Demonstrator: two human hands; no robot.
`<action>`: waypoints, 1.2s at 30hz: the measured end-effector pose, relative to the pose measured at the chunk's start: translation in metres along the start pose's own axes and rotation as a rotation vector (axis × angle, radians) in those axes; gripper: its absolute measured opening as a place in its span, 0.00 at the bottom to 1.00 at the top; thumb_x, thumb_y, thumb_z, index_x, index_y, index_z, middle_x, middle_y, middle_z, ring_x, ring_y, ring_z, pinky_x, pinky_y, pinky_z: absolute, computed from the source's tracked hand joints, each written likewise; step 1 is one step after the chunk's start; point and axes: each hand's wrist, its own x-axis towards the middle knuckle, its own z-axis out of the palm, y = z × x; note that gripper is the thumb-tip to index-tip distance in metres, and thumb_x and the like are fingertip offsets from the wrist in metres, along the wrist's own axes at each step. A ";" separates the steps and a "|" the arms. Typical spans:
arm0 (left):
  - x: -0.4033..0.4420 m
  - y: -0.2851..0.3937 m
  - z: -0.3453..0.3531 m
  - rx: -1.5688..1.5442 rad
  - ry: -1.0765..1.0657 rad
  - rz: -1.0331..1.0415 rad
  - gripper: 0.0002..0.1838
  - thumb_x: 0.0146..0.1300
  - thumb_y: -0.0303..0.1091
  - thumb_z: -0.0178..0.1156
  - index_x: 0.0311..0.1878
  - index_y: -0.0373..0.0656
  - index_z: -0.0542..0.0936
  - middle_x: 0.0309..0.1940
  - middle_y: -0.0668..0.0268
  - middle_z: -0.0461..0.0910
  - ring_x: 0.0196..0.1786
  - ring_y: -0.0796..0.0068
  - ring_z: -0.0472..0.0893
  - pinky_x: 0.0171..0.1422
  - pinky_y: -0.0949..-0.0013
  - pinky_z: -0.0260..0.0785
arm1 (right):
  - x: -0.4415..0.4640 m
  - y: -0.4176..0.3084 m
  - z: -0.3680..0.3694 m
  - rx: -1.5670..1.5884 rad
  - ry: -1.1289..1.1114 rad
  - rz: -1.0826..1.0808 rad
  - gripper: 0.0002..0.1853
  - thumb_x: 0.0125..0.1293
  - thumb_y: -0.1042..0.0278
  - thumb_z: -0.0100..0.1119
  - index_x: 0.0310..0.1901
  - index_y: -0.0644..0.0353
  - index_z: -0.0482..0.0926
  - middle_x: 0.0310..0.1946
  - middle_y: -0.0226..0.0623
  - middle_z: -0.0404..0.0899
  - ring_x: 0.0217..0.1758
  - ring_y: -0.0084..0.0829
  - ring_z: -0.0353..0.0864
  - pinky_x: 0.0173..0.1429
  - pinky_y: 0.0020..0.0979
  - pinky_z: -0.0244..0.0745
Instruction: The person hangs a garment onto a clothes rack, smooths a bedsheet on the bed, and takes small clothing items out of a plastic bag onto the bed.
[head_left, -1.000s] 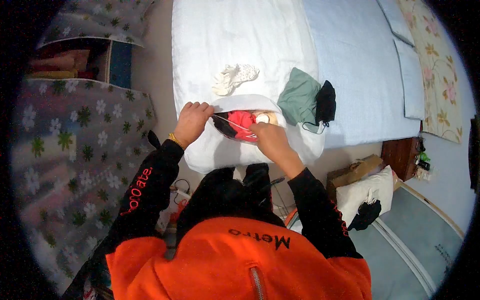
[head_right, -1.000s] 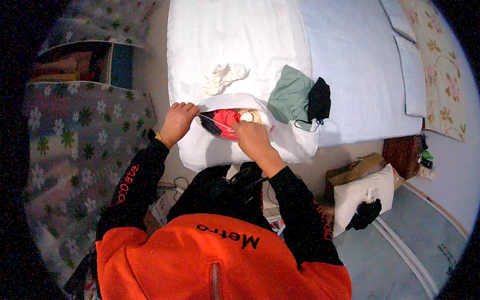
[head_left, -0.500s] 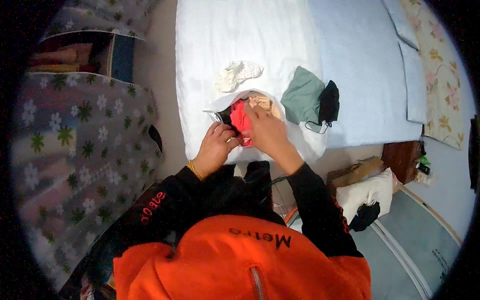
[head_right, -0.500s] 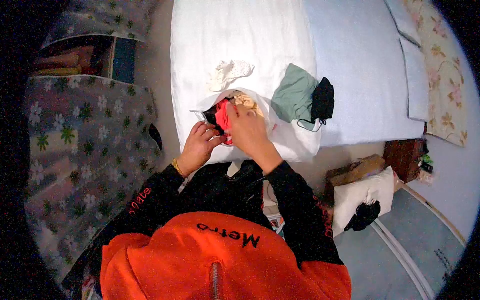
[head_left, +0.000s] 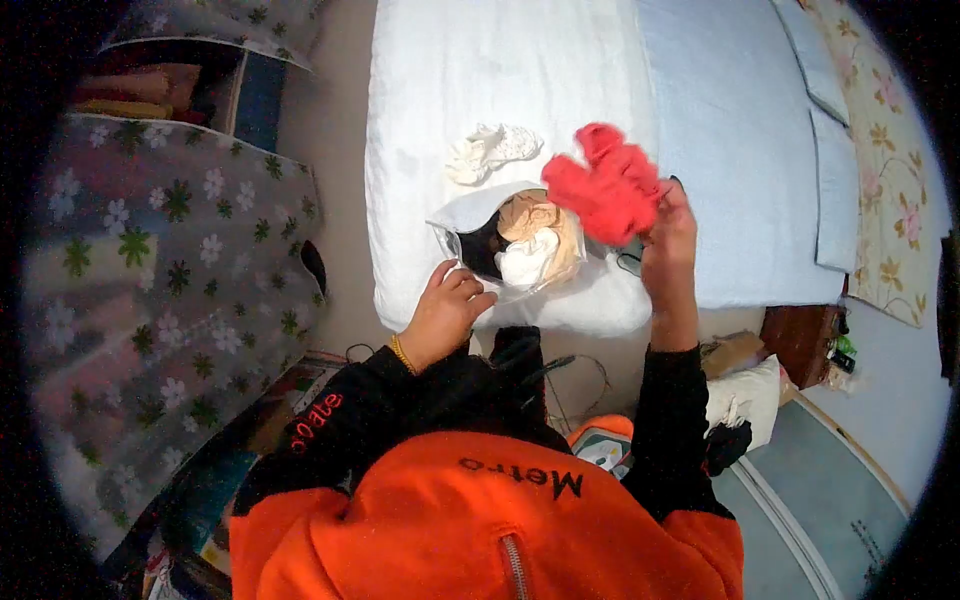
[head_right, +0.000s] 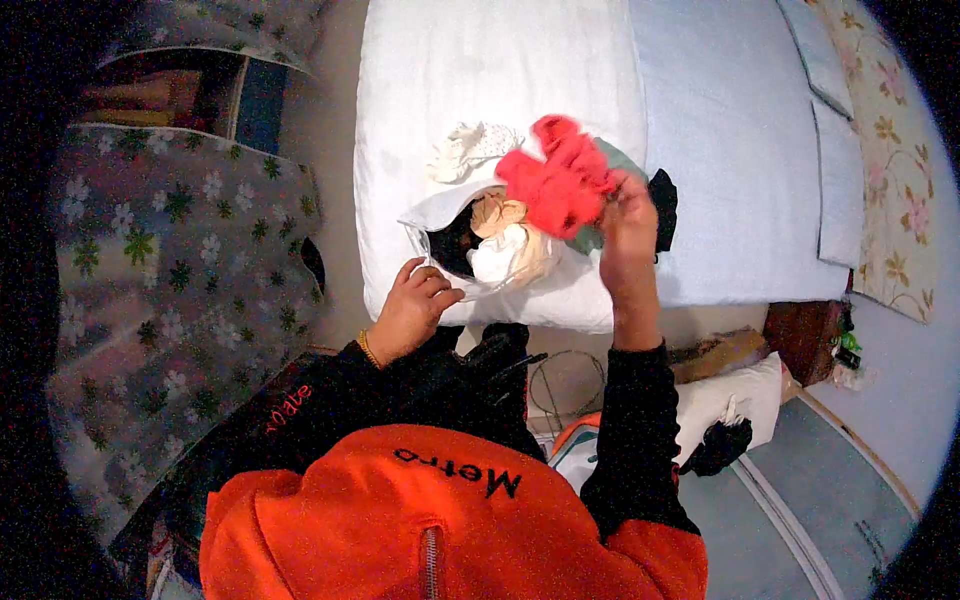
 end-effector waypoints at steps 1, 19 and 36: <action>0.000 0.001 0.001 -0.001 -0.002 0.001 0.16 0.48 0.24 0.58 0.42 0.49 0.81 0.38 0.68 0.78 0.51 0.66 0.74 0.69 0.53 0.54 | 0.008 -0.003 0.001 -0.054 0.062 0.065 0.12 0.65 0.72 0.50 0.49 0.63 0.70 0.46 0.35 0.75 0.49 0.26 0.76 0.54 0.28 0.71; 0.009 0.026 0.003 -0.071 -0.077 0.083 0.17 0.46 0.25 0.57 0.41 0.50 0.81 0.34 0.69 0.76 0.48 0.68 0.73 0.69 0.54 0.55 | -0.047 0.085 0.033 -1.603 -0.726 -0.105 0.12 0.47 0.75 0.59 0.37 0.56 0.77 0.35 0.38 0.74 0.49 0.42 0.71 0.45 0.41 0.70; 0.004 0.024 0.005 -0.051 -0.021 0.062 0.14 0.47 0.25 0.57 0.40 0.47 0.81 0.36 0.68 0.78 0.48 0.66 0.74 0.68 0.54 0.55 | -0.048 0.014 0.026 0.802 0.040 0.510 0.22 0.71 0.57 0.41 0.60 0.61 0.68 0.49 0.43 0.77 0.49 0.37 0.80 0.53 0.41 0.76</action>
